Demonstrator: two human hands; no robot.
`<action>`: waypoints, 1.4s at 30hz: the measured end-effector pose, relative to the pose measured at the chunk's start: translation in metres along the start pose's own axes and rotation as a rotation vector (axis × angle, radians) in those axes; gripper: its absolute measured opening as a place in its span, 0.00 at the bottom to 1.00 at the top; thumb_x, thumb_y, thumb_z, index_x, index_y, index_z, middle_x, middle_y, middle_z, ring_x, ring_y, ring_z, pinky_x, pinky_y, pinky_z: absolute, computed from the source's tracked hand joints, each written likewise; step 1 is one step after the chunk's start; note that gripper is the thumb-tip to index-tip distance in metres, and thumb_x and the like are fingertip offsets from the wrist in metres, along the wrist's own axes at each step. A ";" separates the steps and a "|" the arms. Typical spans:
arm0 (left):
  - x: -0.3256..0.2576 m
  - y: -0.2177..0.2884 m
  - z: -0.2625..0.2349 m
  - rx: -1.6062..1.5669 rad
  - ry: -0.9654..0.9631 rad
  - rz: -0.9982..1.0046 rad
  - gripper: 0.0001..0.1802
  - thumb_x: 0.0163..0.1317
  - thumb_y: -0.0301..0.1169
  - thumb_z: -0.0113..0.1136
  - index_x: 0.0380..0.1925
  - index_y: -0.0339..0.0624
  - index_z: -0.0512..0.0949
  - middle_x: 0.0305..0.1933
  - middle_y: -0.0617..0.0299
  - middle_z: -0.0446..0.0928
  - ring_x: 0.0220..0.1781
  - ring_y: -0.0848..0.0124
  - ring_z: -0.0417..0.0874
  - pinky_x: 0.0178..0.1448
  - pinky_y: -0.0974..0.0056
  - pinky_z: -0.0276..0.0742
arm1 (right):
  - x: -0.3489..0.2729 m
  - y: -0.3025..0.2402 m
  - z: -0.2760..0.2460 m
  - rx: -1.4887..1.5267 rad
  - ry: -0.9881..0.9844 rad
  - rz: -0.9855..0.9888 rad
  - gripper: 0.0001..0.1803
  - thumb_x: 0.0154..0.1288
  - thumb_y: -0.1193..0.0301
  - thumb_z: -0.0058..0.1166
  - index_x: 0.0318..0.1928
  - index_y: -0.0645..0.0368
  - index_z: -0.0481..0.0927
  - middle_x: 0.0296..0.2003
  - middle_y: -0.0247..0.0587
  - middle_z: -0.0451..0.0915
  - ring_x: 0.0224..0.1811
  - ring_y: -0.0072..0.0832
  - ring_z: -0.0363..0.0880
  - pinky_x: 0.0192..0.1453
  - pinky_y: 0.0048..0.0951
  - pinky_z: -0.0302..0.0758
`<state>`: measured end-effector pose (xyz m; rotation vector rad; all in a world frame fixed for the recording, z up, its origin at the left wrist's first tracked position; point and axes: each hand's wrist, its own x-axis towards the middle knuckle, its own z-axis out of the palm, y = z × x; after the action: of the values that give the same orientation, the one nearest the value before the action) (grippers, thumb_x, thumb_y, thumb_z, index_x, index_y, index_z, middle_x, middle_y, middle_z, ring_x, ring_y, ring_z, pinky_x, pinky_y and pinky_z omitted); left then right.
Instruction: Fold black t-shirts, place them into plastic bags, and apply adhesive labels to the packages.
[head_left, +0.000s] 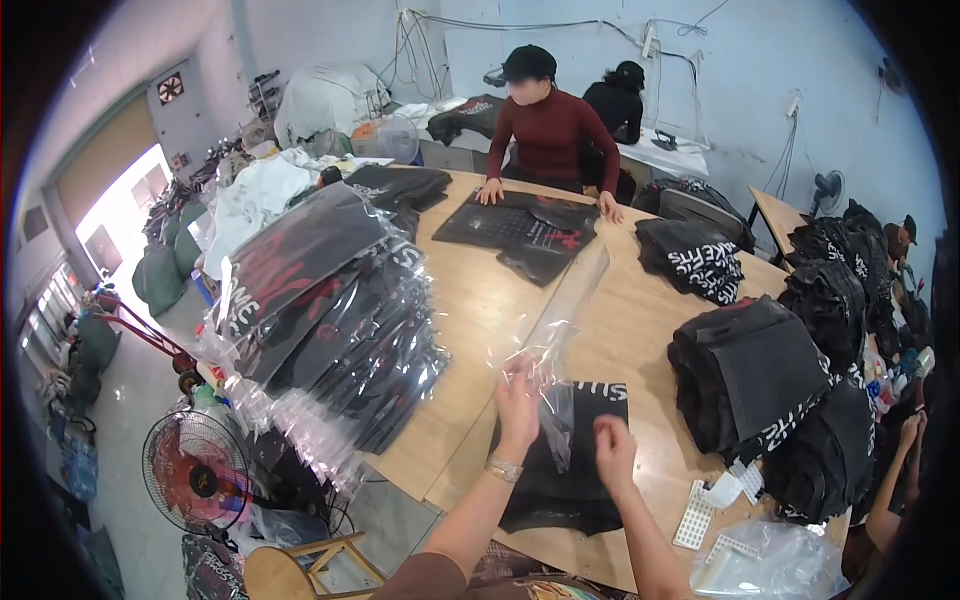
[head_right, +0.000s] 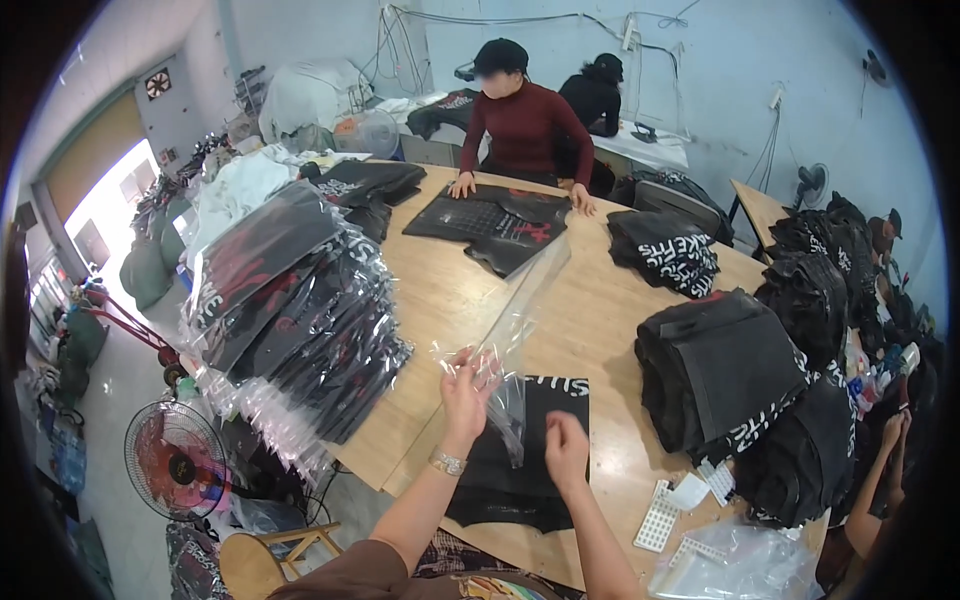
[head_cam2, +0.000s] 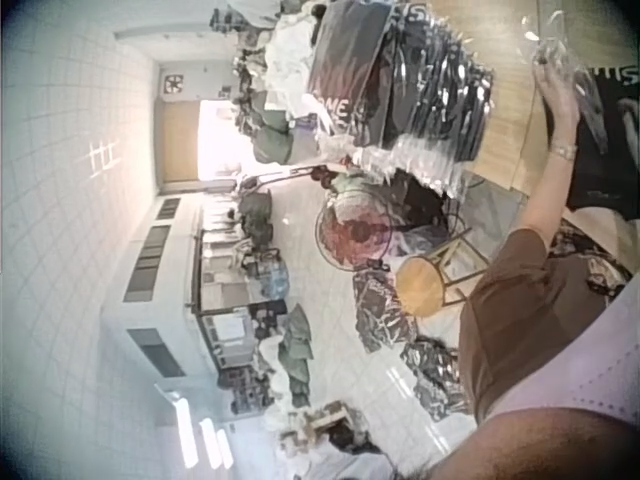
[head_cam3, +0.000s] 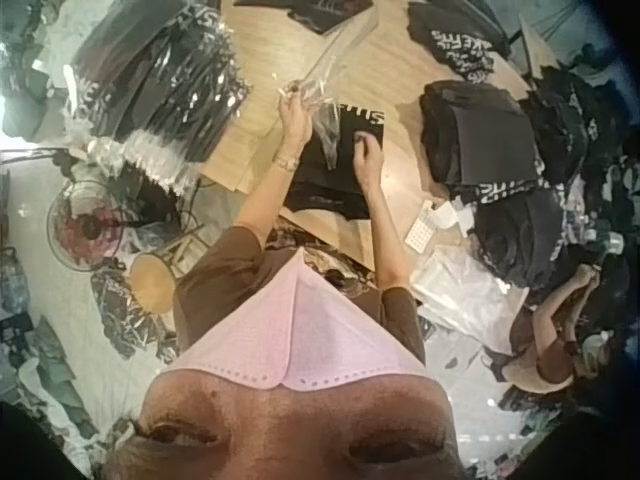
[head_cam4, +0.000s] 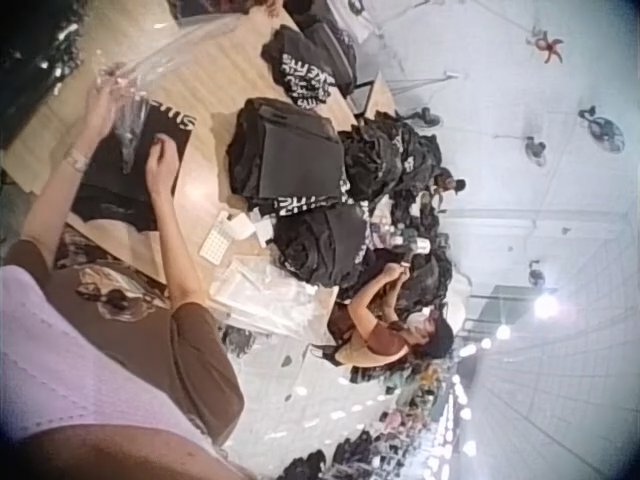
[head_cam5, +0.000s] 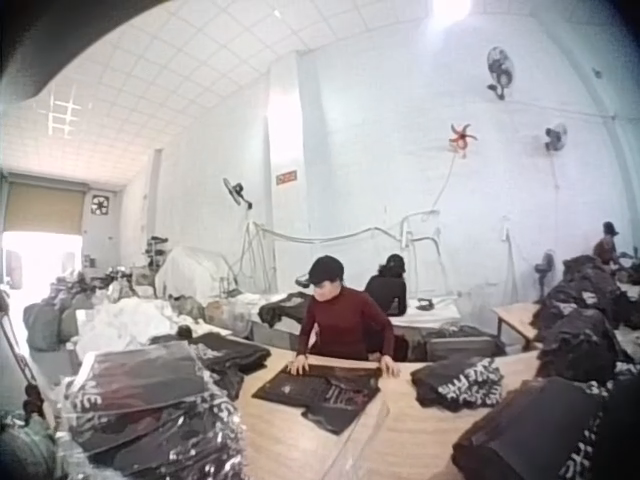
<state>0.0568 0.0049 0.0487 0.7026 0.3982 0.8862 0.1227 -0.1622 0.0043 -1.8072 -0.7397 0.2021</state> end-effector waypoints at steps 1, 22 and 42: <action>0.005 0.005 -0.011 0.001 0.000 0.015 0.14 0.67 0.33 0.43 0.50 0.44 0.64 0.51 0.55 0.70 0.53 0.60 0.74 0.51 0.55 0.73 | -0.011 0.009 0.002 -0.307 -0.064 -0.206 0.12 0.56 0.71 0.51 0.43 0.59 0.75 0.40 0.42 0.77 0.46 0.36 0.75 0.48 0.37 0.69; -0.037 -0.075 -0.050 -0.403 0.480 -0.315 0.12 0.62 0.23 0.43 0.47 0.42 0.62 0.40 0.54 0.74 0.52 0.55 0.74 0.59 0.42 0.68 | -0.017 0.042 -0.006 1.212 0.048 0.742 0.13 0.63 0.67 0.50 0.47 0.56 0.71 0.39 0.35 0.75 0.38 0.27 0.75 0.39 0.33 0.74; -0.069 -0.010 -0.068 1.565 -0.037 0.033 0.17 0.47 0.33 0.66 0.39 0.48 0.77 0.45 0.54 0.75 0.58 0.54 0.68 0.57 0.57 0.66 | 0.004 0.091 -0.028 0.859 0.155 0.481 0.16 0.55 0.79 0.57 0.45 0.56 0.71 0.28 0.34 0.78 0.26 0.17 0.74 0.23 0.17 0.69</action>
<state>-0.0175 -0.0284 -0.0043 2.1409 1.0579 0.4418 0.1739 -0.1993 -0.0672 -1.1169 -0.0474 0.5890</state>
